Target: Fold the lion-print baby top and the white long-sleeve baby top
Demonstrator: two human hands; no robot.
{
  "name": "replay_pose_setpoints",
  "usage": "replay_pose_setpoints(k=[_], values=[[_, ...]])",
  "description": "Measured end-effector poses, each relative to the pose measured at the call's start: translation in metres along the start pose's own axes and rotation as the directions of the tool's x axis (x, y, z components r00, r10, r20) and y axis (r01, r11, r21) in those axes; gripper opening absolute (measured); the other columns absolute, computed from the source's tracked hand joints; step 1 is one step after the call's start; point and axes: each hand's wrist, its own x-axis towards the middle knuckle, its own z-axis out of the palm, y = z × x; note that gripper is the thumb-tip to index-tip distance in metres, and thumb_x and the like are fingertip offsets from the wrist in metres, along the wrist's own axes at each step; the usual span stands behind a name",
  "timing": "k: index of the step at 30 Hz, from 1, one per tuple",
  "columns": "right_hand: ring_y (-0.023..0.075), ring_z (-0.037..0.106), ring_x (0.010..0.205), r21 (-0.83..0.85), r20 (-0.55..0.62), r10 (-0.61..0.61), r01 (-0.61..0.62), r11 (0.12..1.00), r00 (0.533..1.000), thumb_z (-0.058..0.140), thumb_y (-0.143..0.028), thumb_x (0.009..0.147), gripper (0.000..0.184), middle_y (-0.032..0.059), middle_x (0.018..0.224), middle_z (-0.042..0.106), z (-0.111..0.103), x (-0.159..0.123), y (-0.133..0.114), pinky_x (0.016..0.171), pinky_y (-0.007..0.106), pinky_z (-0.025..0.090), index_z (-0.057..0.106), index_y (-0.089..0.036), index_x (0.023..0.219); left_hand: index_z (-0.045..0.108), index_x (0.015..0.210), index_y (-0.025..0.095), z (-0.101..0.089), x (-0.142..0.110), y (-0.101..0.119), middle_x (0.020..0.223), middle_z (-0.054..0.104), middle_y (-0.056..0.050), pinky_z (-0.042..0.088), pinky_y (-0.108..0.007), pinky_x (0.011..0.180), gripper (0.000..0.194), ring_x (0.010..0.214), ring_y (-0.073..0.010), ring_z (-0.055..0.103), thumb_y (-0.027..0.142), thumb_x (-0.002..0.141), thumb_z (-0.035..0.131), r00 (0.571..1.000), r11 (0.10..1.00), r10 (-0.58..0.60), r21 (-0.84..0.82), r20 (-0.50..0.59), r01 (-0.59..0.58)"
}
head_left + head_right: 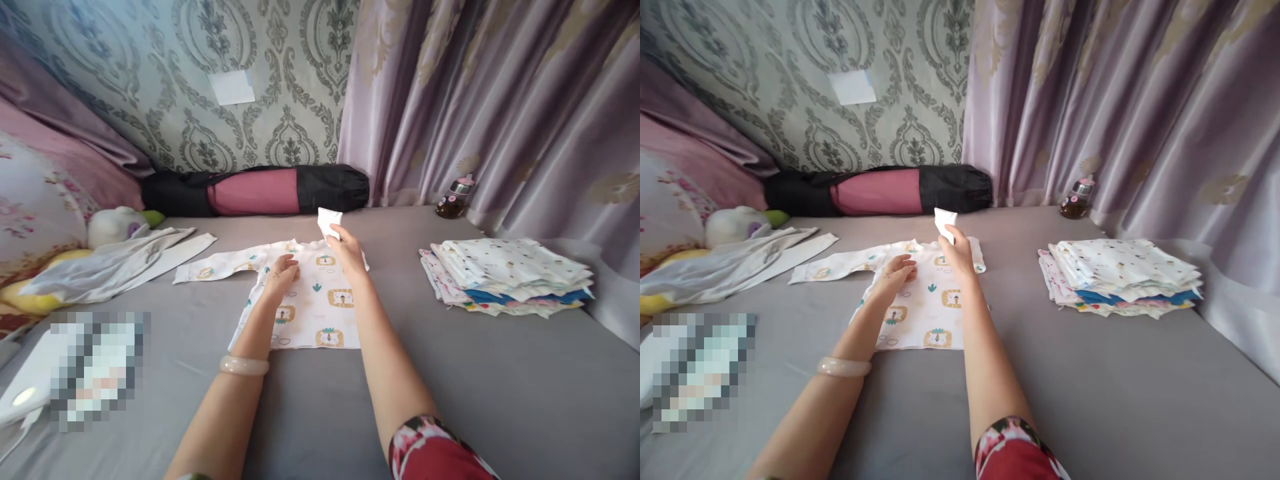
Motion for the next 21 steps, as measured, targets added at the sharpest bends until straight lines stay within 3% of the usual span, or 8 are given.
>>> replay_pose_setpoints(k=[3, 5, 8, 10, 13, 17, 21], values=[[0.0215, 0.051, 0.129, -0.292, 0.172, -0.101, 0.148, 0.945, 0.980, 0.055, -0.021, 0.079, 0.049, 0.0078, 0.136, 0.059, 0.011, -0.014, 0.001, 0.112, 0.034, 0.035, 0.063, -0.018, 0.127, 0.048, 0.132, 0.018, -0.005, -0.006, -0.004, 0.114, 0.065, -0.012, 0.055, -0.033, 0.077, 0.055, 0.079, -0.0135, 0.065, 0.015, 0.078, 0.051, 0.999, 0.995, 0.031, -0.094, -0.008, -0.032], [0.0230, 0.048, 0.132, -0.445, 0.364, -0.071, 0.240, 0.863, 0.929, 0.053, -0.016, 0.077, 0.050, 0.0067, 0.142, 0.054, 0.018, -0.025, 0.002, 0.112, 0.035, 0.034, 0.065, -0.020, 0.126, 0.044, 0.138, 0.019, -0.005, -0.008, -0.004, 0.115, 0.064, -0.012, 0.055, -0.032, 0.079, 0.060, 0.080, -0.0127, 0.065, 0.013, 0.078, 0.050, 0.999, 0.995, 0.042, -0.085, -0.002, -0.042], [0.0255, 0.047, 0.133, -0.534, 0.562, 0.012, 0.351, 0.769, 0.827, 0.051, -0.009, 0.073, 0.050, 0.0022, 0.145, 0.052, 0.026, -0.037, 0.006, 0.113, 0.038, 0.034, 0.071, -0.025, 0.116, 0.038, 0.145, 0.022, -0.006, -0.008, -0.002, 0.120, 0.062, -0.011, 0.054, -0.032, 0.082, 0.066, 0.083, -0.0127, 0.066, 0.015, 0.080, 0.049, 0.997, 0.998, 0.069, -0.013, 0.025, -0.069], [0.0253, 0.052, 0.129, -0.506, 0.591, 0.002, 0.369, 0.780, 0.807, 0.049, -0.007, 0.072, 0.049, 0.0011, 0.138, 0.058, 0.027, -0.038, 0.009, 0.112, 0.038, 0.036, 0.074, -0.026, 0.109, 0.037, 0.147, 0.023, -0.007, -0.008, -0.001, 0.119, 0.062, -0.010, 0.054, -0.031, 0.082, 0.068, 0.084, -0.0133, 0.066, 0.017, 0.080, 0.049, 0.995, 0.994, 0.094, 0.047, 0.044, -0.096], [0.0221, 0.061, 0.115, -0.395, 0.511, -0.054, 0.289, 0.872, 0.858, 0.050, -0.006, 0.072, 0.041, 0.0023, 0.119, 0.070, 0.018, -0.025, 0.015, 0.107, 0.037, 0.041, 0.076, -0.024, 0.099, 0.044, 0.144, 0.019, -0.009, -0.008, -0.001, 0.098, 0.067, -0.007, 0.052, -0.030, 0.084, 0.066, 0.088, -0.0154, 0.066, 0.015, 0.078, 0.047, 0.988, 0.985, 0.140, 0.094, 0.069, -0.146], [0.0170, 0.068, 0.086, -0.196, 0.216, 0.025, 0.018, 0.980, 0.976, 0.057, -0.012, 0.071, 0.027, 0.0019, 0.089, 0.076, -0.014, 0.004, 0.017, 0.093, 0.036, 0.050, 0.075, -0.019, 0.089, 0.055, 0.135, 0.018, -0.009, -0.008, 0.000, 0.068, 0.062, 0.000, 0.052, -0.030, 0.077, 0.064, 0.075, -0.0165, 0.063, 0.013, 0.072, 0.046, 0.985, 0.985, 0.132, 0.099, 0.109, -0.143], [0.0140, 0.067, 0.075, -0.038, -0.063, 0.141, -0.144, 0.989, 0.988, 0.060, -0.013, 0.067, 0.019, 0.0000, 0.075, 0.073, -0.053, 0.021, 0.012, 0.088, 0.034, 0.052, 0.073, -0.016, 0.080, 0.060, 0.130, 0.016, -0.007, -0.005, 0.000, 0.065, 0.062, 0.001, 0.051, -0.029, 0.064, 0.061, 0.059, -0.0155, 0.058, 0.017, 0.071, 0.048, 0.990, 0.983, 0.094, 0.149, 0.109, -0.110]])
